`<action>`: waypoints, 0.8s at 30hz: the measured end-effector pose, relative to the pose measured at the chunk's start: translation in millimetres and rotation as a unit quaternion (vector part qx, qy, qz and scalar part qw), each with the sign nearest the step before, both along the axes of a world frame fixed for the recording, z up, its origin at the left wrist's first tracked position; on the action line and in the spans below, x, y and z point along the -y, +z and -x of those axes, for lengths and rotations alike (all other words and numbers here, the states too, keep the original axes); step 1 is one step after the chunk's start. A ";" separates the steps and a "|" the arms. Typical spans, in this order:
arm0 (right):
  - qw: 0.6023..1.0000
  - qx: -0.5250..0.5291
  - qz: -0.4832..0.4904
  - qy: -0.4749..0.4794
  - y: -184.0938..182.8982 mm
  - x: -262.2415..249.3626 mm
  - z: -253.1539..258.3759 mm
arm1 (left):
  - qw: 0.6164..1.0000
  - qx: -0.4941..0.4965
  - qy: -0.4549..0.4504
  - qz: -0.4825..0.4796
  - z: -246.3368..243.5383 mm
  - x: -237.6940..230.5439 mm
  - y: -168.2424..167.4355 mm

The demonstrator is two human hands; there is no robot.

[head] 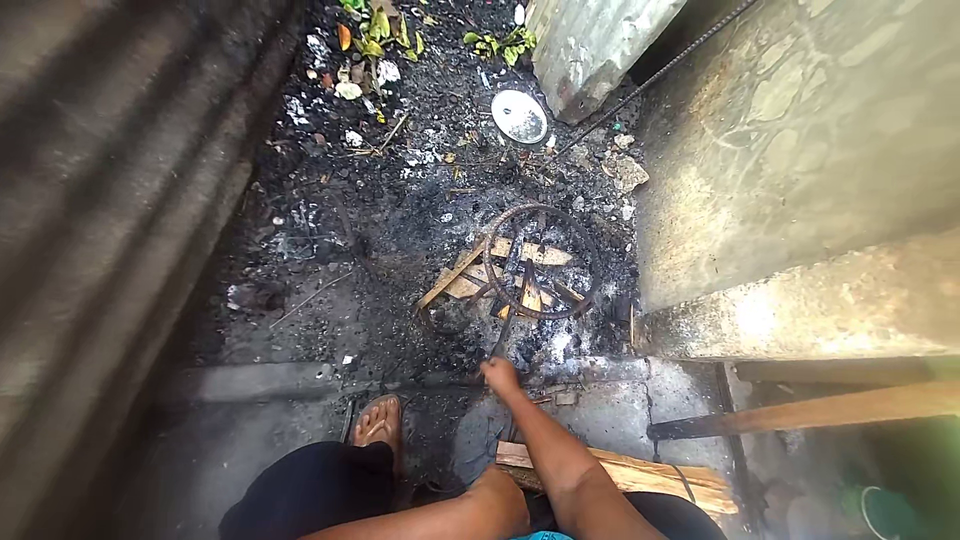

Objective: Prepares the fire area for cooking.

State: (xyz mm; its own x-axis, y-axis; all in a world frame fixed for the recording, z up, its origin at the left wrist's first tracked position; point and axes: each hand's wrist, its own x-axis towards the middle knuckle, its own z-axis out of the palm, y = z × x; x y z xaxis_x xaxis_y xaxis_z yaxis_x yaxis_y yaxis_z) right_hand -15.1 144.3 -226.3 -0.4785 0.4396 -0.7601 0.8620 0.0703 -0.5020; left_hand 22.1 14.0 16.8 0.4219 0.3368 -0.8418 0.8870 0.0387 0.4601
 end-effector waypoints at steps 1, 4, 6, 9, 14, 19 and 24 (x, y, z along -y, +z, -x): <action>0.999 -0.025 -0.009 -0.018 14.2 -12.9 11.9 | 1.000 0.003 0.002 -0.006 -1.1 1.4 -0.5; 0.996 -0.077 -0.045 -0.022 43.6 -46.9 32.0 | 1.000 0.002 0.006 -0.019 -5.2 3.5 -0.7; 0.991 -0.047 -0.076 0.102 50.3 -55.0 24.3 | 1.000 -0.009 0.006 -0.024 -10.0 6.3 -1.8; 0.906 0.023 -0.135 0.401 57.3 -49.2 -14.1 | 0.999 -0.018 -0.011 -0.039 -20.7 12.5 -3.1; 0.777 0.135 -0.141 0.599 125.5 -53.0 -93.9 | 0.999 0.007 -0.023 -0.032 -30.9 18.9 4.9; 0.854 0.193 -0.163 0.454 181.0 -102.3 -211.3 | 0.993 0.007 -0.031 -0.109 -33.3 5.9 -16.3; 0.921 0.251 -0.203 0.219 196.3 -89.7 -379.1 | 0.978 0.040 -0.019 -0.202 -23.3 -10.4 -57.3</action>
